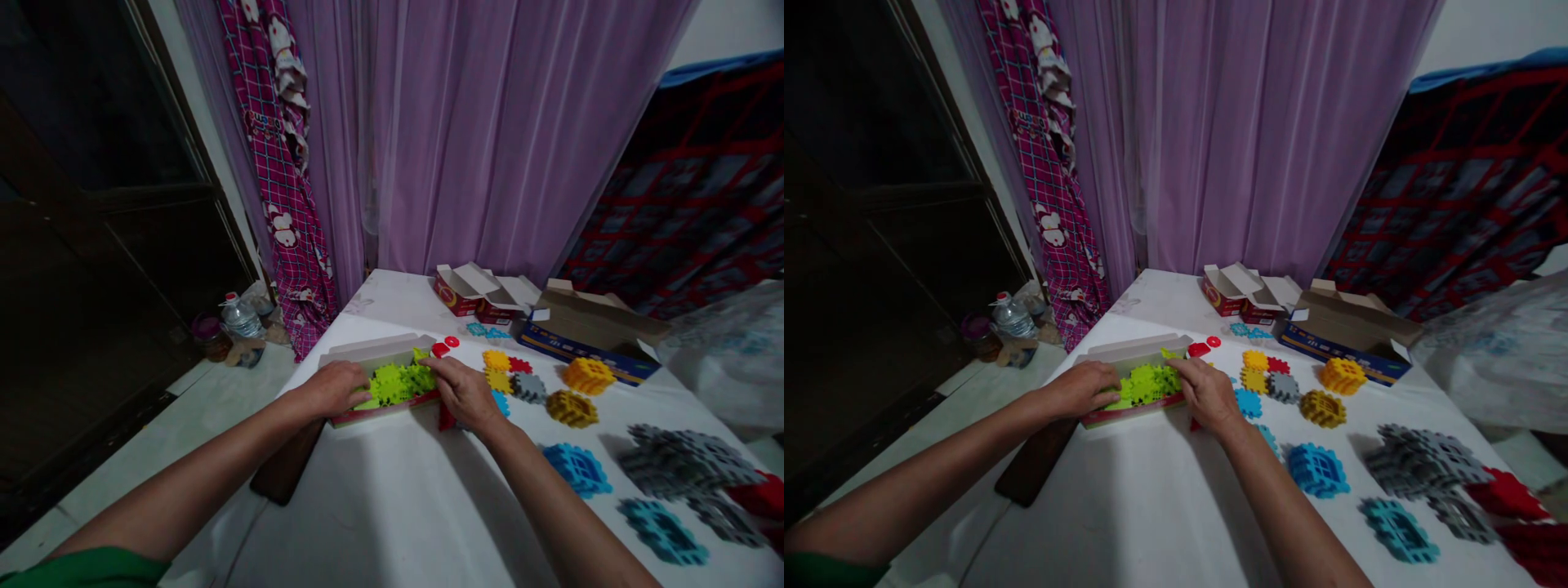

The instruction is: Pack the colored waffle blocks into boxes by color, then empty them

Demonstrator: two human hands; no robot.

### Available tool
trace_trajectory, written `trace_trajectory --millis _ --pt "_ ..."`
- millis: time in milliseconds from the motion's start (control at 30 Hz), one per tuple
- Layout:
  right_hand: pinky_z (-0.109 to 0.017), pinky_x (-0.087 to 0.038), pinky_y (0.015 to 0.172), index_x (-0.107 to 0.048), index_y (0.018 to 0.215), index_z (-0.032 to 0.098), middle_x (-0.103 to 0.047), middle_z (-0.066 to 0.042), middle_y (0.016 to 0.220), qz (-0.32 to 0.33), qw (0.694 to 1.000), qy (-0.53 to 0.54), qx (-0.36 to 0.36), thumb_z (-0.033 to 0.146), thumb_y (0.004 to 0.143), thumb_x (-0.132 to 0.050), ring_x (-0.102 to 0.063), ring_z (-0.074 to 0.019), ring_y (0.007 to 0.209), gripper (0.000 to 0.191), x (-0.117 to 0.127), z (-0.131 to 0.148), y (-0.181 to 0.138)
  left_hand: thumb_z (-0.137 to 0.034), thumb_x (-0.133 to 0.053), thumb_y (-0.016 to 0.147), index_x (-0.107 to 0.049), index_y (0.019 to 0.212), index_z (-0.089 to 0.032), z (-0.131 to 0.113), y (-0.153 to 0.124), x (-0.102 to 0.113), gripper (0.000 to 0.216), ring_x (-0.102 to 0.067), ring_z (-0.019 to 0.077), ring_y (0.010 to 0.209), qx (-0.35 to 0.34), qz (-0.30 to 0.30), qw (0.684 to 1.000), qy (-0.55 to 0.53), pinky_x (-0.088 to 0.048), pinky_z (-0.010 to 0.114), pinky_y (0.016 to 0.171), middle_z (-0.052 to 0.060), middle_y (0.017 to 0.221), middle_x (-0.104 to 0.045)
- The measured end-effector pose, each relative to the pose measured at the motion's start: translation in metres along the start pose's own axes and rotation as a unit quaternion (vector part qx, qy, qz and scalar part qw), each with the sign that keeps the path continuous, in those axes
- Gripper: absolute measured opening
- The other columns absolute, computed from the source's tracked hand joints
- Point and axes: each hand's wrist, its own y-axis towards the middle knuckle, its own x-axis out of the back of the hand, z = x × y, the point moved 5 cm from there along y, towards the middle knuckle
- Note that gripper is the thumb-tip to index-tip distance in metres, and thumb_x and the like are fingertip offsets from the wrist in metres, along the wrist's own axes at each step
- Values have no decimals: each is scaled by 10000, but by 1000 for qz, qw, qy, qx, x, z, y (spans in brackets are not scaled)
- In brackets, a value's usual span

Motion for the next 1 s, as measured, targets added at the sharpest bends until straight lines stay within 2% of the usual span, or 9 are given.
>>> trace_trajectory --millis 67,167,233,300,367,467,633,800,1000 --pt "-278 -471 788 -686 1102 225 -693 -73 985 9 999 -19 45 147 883 -414 -630 -179 898 358 -2 2 -4 -447 -555 887 -648 1075 -221 -2 -11 0 308 -609 221 1033 9 -19 999 -25 -420 313 883 56 1117 -674" --pt "-335 -463 819 -678 1104 204 -677 -97 985 26 993 -58 97 236 891 -513 -609 -211 911 272 -7 8 -10 -537 -681 770 -601 1120 -220 -6 -28 -6 479 -582 252 1090 46 -46 998 -25 -400 344 910 59 1169 -653" --pt "-358 -451 838 -668 1116 190 -665 -114 1025 48 988 -82 118 303 863 -597 -594 -232 952 286 -12 12 -11 -478 -683 790 -601 1068 -218 -9 -37 -14 389 -591 248 1052 63 -57 996 -3 -390 355 890 52 1110 -665" --pt "-343 -441 821 -687 1055 196 -666 -102 998 93 982 -105 126 311 854 -624 -594 -222 933 240 -18 15 -10 -384 -585 882 -620 968 -210 -12 -42 -22 197 -611 229 976 69 -55 996 19 -385 354 848 46 1009 -684" --pt "-310 -427 777 -705 975 211 -668 -73 922 136 975 -126 119 283 884 -589 -599 -189 859 164 -24 16 -7 -313 -493 935 -637 878 -203 -11 -42 -29 189 -627 212 895 74 -47 996 29 -380 352 815 39 907 -696" --pt "-286 -405 750 -713 929 219 -665 -53 877 166 970 -143 103 254 917 -541 -592 -155 795 176 -27 16 1 -283 -488 932 -655 833 -201 -6 -40 -29 211 -637 199 844 85 -56 995 17 -376 354 814 30 848 -706" --pt "-272 -402 767 -705 974 221 -676 -50 942 175 971 -135 89 226 912 -535 -598 -151 840 181 -21 16 26 -286 -499 918 -669 916 -211 12 -33 -12 186 -642 194 912 106 -83 991 -23 -392 338 849 26 926 -726" --pt "-248 -418 760 -706 1013 228 -691 -43 1028 183 973 -130 59 226 894 -544 -628 -151 877 201 -16 11 61 -291 -495 900 -674 906 -213 34 -21 7 195 -644 176 849 139 -94 985 -48 -427 281 772 27 899 -724" --pt "-254 -427 759 -703 1040 247 -688 -37 1092 175 975 -135 18 257 899 -525 -644 -161 892 227 -20 8 77 -266 -482 897 -667 949 -200 46 -14 7 203 -638 187 893 174 -113 975 -81 -438 283 792 42 950 -720"
